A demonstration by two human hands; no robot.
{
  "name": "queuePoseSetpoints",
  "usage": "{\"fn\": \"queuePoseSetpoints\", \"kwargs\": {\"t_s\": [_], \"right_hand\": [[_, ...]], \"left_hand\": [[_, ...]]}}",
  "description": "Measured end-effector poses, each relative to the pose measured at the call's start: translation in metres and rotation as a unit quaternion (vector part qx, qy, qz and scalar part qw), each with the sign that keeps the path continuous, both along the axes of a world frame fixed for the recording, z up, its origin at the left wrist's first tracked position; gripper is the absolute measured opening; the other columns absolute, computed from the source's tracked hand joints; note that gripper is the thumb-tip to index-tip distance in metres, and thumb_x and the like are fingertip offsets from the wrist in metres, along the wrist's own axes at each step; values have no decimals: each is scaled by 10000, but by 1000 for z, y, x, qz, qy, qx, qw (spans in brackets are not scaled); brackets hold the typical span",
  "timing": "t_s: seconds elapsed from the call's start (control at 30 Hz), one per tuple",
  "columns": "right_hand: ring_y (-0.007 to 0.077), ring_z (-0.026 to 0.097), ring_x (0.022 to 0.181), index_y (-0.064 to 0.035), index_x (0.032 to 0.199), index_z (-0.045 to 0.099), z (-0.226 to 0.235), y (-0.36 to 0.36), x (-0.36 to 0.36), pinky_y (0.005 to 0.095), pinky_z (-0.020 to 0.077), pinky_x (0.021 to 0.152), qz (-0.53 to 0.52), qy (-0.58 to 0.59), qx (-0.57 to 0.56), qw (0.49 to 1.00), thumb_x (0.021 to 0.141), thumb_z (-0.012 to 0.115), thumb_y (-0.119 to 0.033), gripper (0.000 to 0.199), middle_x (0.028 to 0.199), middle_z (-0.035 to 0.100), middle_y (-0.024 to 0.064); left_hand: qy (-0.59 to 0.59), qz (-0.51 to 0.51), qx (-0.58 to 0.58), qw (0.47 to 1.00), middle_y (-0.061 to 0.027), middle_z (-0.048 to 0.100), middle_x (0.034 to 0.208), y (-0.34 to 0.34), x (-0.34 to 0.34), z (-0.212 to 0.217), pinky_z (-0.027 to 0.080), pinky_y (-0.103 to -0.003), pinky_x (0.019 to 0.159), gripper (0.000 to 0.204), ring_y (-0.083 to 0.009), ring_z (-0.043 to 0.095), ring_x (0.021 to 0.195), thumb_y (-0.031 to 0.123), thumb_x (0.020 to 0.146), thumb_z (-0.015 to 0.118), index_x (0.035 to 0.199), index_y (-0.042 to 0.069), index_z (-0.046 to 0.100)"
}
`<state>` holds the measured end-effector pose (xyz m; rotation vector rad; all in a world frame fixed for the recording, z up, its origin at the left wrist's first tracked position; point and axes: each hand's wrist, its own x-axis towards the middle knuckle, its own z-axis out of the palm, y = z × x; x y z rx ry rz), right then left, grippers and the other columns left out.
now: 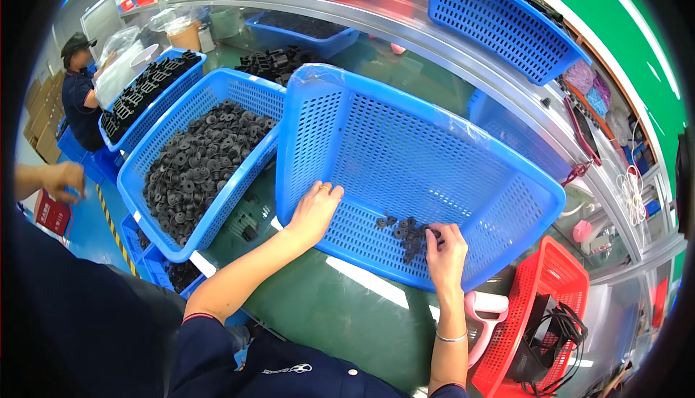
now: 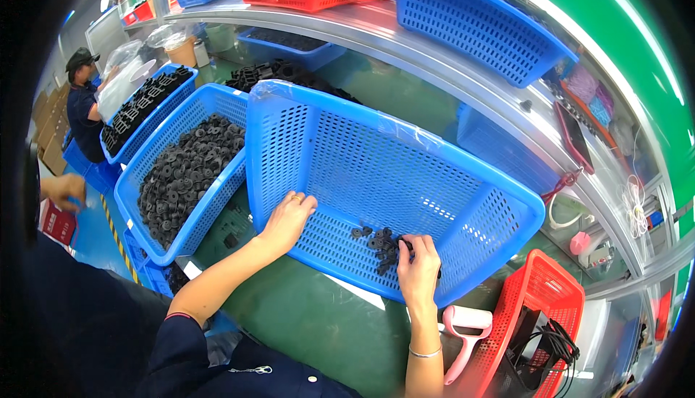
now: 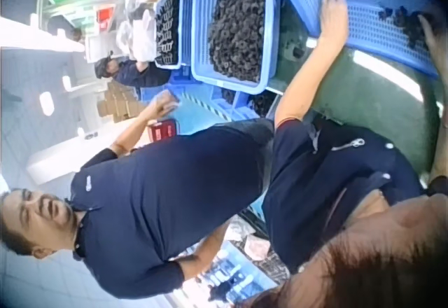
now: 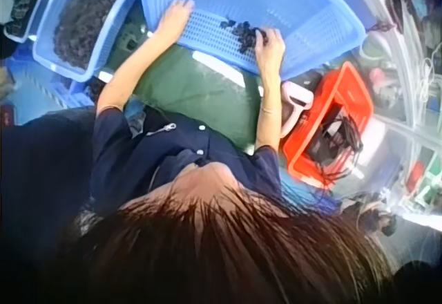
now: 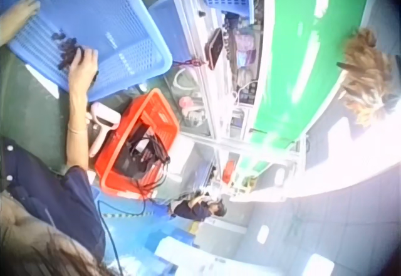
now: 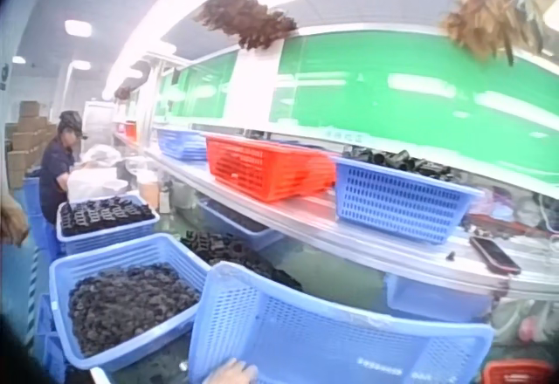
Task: Sorting and inspecting small black plastic components in a factory setting.
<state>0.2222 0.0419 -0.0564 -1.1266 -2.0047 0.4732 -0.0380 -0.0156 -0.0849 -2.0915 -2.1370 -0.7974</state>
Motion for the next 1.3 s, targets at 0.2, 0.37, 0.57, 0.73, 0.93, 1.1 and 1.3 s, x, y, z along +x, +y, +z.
{"fn": "queuePoseSetpoints", "kwargs": {"t_s": [0.2, 0.37, 0.57, 0.73, 0.93, 1.1, 1.3], "right_hand": [[242, 559, 570, 22, 862, 640, -7, 1, -2, 336, 452, 547, -2, 11, -35, 999, 770, 665, -5, 99, 763, 574, 139], [234, 554, 560, 20, 855, 646, -3, -2, -6, 336, 450, 551, 11, -1, -48, 999, 767, 668, -15, 97, 755, 578, 135], [246, 551, 599, 20, 857, 648, -8, 1, -2, 340, 445, 568, -3, 25, -37, 999, 776, 611, 16, 89, 750, 563, 138], [270, 548, 647, 33, 881, 645, -17, 7, 2, 374, 446, 668, -18, 38, -46, 998, 812, 525, 2, 142, 768, 551, 150], [134, 427, 522, 22, 856, 671, -16, 8, -3, 315, 370, 519, -29, 20, -50, 998, 818, 597, -79, 131, 584, 442, 55], [130, 343, 440, 13, 802, 665, -22, 6, -4, 330, 327, 462, -87, 45, -148, 984, 796, 649, -141, 154, 475, 380, 43], [110, 322, 436, 16, 801, 669, -27, 5, -12, 321, 308, 448, -70, 50, -149, 985, 798, 651, -146, 164, 465, 358, 30]], "left_hand": [[-302, -80, -1, 950, -117, 532, 726, 11, 41, 5, 458, -364, 630, 181, -271, 548, 677, 99, 786, 682, 942, 29, 623], [-240, -72, 0, 968, -129, 521, 727, 21, 60, -25, 447, -378, 609, 244, -276, 542, 692, 126, 722, 748, 882, 1, 614], [-309, -82, -100, 942, -108, 595, 849, 24, 54, -15, 461, -328, 616, 178, -203, 566, 718, 116, 779, 710, 887, 19, 607], [-787, -85, -212, 573, -79, 635, 945, 24, 42, 3, 491, -285, 689, 153, -145, 597, 784, 158, 891, 595, 961, 28, 552], [-641, -71, -176, 744, -42, 631, 818, 34, 45, 8, 454, -293, 616, 112, -141, 565, 690, 155, 870, 615, 915, 58, 583], [-182, -95, -35, 978, -134, 601, 691, 35, 53, 1, 451, -406, 582, 164, -319, 585, 647, 192, 816, 660, 929, 86, 605], [-116, -108, -39, 987, -155, 640, 753, 38, 43, -18, 466, -442, 623, 147, -351, 619, 723, 179, 822, 649, 893, 55, 614]]}}
